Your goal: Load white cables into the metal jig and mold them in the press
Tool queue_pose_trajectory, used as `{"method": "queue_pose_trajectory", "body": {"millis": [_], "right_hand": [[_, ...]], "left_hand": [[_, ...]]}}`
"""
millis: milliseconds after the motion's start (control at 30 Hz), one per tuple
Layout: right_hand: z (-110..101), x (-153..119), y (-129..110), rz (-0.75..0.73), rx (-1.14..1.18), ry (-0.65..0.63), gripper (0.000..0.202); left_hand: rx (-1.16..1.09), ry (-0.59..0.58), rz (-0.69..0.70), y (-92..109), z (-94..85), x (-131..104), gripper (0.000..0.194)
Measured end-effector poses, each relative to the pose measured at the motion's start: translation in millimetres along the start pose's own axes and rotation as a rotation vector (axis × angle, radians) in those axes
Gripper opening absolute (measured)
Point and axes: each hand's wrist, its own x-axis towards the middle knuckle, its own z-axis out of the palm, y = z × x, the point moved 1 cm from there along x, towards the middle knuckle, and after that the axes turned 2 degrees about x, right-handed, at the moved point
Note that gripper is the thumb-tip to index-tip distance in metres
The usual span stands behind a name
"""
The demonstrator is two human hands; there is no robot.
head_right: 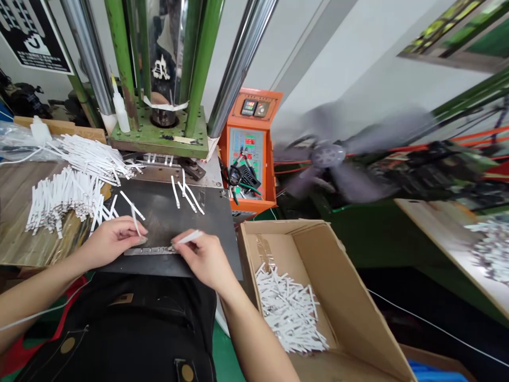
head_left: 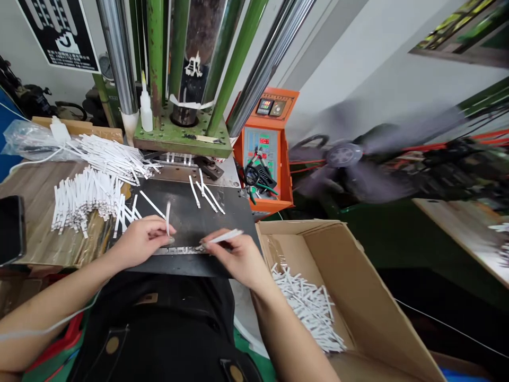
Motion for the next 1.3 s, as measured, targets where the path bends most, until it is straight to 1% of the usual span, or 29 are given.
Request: {"method": "queue_pose_trajectory", "body": {"millis": [67, 167, 267, 367, 433, 500, 567, 633, 667, 733, 767, 800, 867, 900, 967, 1067, 1133, 1167, 1233, 1300], "right_hand": [[0, -9, 7, -0.003, -0.003, 0.003, 0.014], [3, -11, 14, -0.043, -0.046, 0.054, 0.012], [3, -8, 12, -0.149, -0.115, 0.060, 0.011], [3, -10, 2, -0.277, -0.199, -0.014, 0.016], [6, -14, -4, -0.320, -0.295, -0.099, 0.019], [8, -18, -9, -0.341, -0.400, -0.157, 0.022], [10, -19, -9, -0.350, -0.439, -0.160, 0.023], [10, -17, -6, -0.341, -0.382, -0.125, 0.021], [10, -16, -4, -0.333, -0.339, -0.104, 0.020], [9, -13, -1, -0.327, -0.280, -0.083, 0.018], [8, -12, 0, -0.330, -0.273, -0.086, 0.019], [8, -11, 1, -0.331, -0.278, -0.098, 0.019], [5, -11, 3, -0.315, -0.286, -0.120, 0.021], [3, -12, 4, -0.292, -0.279, -0.111, 0.020], [-3, -13, 8, -0.216, -0.246, -0.045, 0.017], [-8, -15, 16, -0.134, -0.201, 0.063, 0.011], [-8, -17, 18, -0.163, -0.205, 0.065, 0.013], [-7, -18, 18, -0.201, -0.217, 0.051, 0.015], [-4, -21, 16, -0.286, -0.255, 0.004, 0.019], [-2, -22, 13, -0.349, -0.289, -0.041, 0.022]], "left_hand": [[0.034, -0.029, 0.023, 3, 5.6, -5, 0.013], [0.136, -0.038, 0.073, 8, 16.7, -6, 0.008], [0.214, -0.036, 0.109, 13, 22.5, -3, 0.004], [0.350, -0.086, 0.127, 19, 26.2, -3, 0.005], [0.473, -0.112, 0.146, 22, 29.2, -5, 0.007], [0.553, -0.135, 0.173, 22, 29.8, -6, 0.009], [0.519, -0.198, 0.212, 20, 25.0, -4, 0.013], [0.466, -0.250, 0.241, 14, 13.6, 3, 0.019], [0.477, -0.247, 0.248, 11, 6.1, 9, 0.022], [0.594, -0.180, 0.230, 3, -9.7, 26, 0.023], [0.666, -0.146, 0.203, -2, -16.7, 36, 0.021], [0.717, -0.141, 0.172, -6, -22.3, 46, 0.017], [0.747, -0.207, 0.134, -13, -29.4, 63, 0.010], [0.738, -0.254, 0.142, -16, -30.9, 69, 0.009], [0.746, -0.312, 0.213, -18, -30.6, 75, 0.013], [0.900, -0.298, 0.345, -17, -23.8, 70, 0.018], [0.981, -0.275, 0.407, -13, -17.7, 60, 0.019], [0.976, -0.259, 0.434, -10, -15.2, 53, 0.019], [0.861, -0.203, 0.463, -4, -12.8, 39, 0.021], [0.676, -0.128, 0.455, 2, -14.3, 24, 0.023]]}}
